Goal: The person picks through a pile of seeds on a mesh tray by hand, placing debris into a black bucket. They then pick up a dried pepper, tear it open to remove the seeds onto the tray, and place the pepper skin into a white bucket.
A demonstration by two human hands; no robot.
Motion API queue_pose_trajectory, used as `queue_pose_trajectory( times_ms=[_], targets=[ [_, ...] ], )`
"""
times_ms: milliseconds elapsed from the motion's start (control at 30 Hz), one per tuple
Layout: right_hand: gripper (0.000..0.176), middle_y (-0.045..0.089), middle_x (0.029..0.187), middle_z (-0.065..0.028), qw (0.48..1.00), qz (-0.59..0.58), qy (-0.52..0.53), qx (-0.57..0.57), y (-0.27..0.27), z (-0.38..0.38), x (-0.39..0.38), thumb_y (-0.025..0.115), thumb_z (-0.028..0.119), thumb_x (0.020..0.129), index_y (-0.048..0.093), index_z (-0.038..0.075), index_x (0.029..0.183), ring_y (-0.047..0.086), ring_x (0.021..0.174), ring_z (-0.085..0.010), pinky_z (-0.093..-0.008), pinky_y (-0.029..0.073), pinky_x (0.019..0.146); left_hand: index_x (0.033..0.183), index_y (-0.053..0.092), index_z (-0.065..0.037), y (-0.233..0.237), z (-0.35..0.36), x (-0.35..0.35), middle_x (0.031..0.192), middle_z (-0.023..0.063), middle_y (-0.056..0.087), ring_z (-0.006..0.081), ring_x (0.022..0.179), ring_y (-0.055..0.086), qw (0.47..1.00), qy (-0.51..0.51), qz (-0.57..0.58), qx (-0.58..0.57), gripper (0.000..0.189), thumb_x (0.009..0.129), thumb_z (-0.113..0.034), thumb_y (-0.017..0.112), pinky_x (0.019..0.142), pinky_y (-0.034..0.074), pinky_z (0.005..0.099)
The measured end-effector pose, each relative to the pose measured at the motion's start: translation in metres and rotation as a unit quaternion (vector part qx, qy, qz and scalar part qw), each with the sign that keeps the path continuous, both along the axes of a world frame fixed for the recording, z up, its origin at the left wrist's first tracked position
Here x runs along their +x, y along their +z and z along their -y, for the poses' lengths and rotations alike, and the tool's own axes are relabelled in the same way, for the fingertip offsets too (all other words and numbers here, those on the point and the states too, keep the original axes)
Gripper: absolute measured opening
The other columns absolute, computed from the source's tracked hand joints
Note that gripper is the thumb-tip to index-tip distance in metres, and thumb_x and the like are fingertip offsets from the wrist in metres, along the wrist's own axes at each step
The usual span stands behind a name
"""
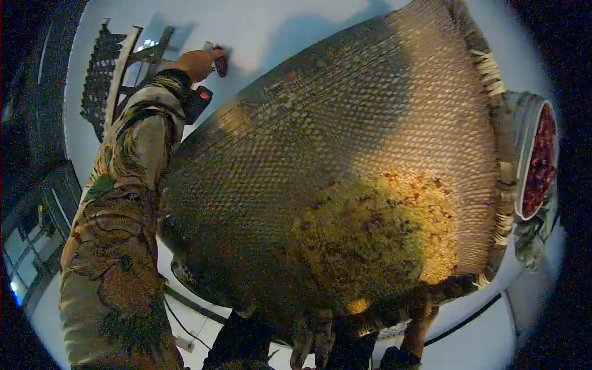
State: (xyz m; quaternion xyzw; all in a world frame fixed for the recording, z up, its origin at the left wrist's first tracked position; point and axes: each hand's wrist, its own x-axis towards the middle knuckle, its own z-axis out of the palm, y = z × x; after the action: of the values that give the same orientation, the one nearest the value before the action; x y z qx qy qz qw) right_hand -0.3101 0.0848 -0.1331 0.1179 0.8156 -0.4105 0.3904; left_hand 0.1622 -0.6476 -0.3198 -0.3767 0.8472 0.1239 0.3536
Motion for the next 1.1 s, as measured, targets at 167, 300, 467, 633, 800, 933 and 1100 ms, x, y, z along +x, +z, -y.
queue_pose_trajectory(
  times_ms=[167,300,467,633,800,933,1100],
  targets=[
    [0.047,0.046,0.127,-0.0108,0.999,0.022,0.024,0.044,0.022,0.05,0.022,0.048,0.033,0.086,0.047,0.001,0.12,0.047,0.111,-0.0249,-0.0427,0.037,0.092,0.132,0.028,-0.024,-0.036,-0.002,-0.004,0.096,0.0206,0.059,0.0377,0.084,0.059,0.986,0.128,-0.004,0.105,0.051,0.085,-0.018,0.045,0.071,0.047,0.045],
    [0.05,0.047,0.126,-0.0076,0.999,0.022,0.039,-0.013,0.032,0.071,0.037,0.034,0.042,0.09,0.046,0.007,0.124,0.046,0.112,-0.0229,-0.0419,0.037,0.092,0.13,0.029,-0.02,-0.082,0.002,0.011,0.095,0.0236,0.059,0.0401,0.084,0.058,0.981,0.141,-0.028,0.128,0.047,0.085,-0.029,0.043,0.073,0.046,0.0484],
    [0.043,0.051,0.119,-0.0069,0.997,-0.011,0.01,0.079,0.027,0.059,0.025,0.042,0.034,0.089,0.048,0.008,0.121,0.051,0.101,-0.0206,-0.0375,0.041,0.082,0.116,0.042,-0.009,-0.09,-0.011,0.02,0.092,0.0242,0.059,0.0405,0.084,0.058,0.988,0.101,-0.109,-0.032,0.041,0.082,-0.032,0.048,0.075,0.045,0.0483],
    [0.037,0.055,0.113,-0.0073,0.996,0.001,-0.066,0.066,0.031,0.062,0.029,0.05,0.021,0.086,0.048,0.004,0.119,0.057,0.086,-0.0197,-0.0312,0.046,0.071,0.098,0.054,-0.005,-0.026,-0.01,0.004,0.085,0.0183,0.061,0.0357,0.079,0.059,0.967,0.122,-0.188,-0.12,0.028,0.078,-0.024,0.058,0.068,0.048,0.0427],
    [0.039,0.058,0.106,-0.0097,0.998,-0.01,-0.06,-0.032,0.002,0.001,0.01,0.055,0.02,0.084,0.046,0.005,0.118,0.058,0.089,-0.0205,-0.033,0.048,0.076,0.09,0.054,-0.008,0.114,-0.072,-0.045,0.079,0.0063,0.057,0.0168,0.065,0.054,0.828,0.246,-0.481,-0.152,0.013,0.081,-0.015,0.06,0.059,0.045,0.0303],
    [0.038,0.056,0.106,-0.0102,0.996,-0.061,-0.009,0.064,-0.001,0.017,0.016,0.059,0.024,0.083,0.046,0.008,0.115,0.055,0.094,-0.0202,-0.0334,0.047,0.078,0.089,0.051,-0.004,0.243,-0.191,-0.099,0.083,0.0054,0.055,0.0132,0.069,0.052,0.797,0.242,-0.549,-0.076,0.015,0.078,-0.004,0.062,0.064,0.043,0.0248],
    [0.027,0.057,0.098,-0.0087,0.962,0.127,-0.215,-0.113,-0.003,0.024,0.017,0.058,0.019,0.083,0.048,0.007,0.106,0.055,0.082,-0.0212,-0.0373,0.048,0.064,0.095,0.047,-0.003,0.275,-0.299,-0.17,0.087,0.01,0.056,0.0185,0.077,0.058,0.639,0.35,-0.665,0.162,0.026,0.075,-0.001,0.063,0.067,0.046,0.0267]
  ],
)
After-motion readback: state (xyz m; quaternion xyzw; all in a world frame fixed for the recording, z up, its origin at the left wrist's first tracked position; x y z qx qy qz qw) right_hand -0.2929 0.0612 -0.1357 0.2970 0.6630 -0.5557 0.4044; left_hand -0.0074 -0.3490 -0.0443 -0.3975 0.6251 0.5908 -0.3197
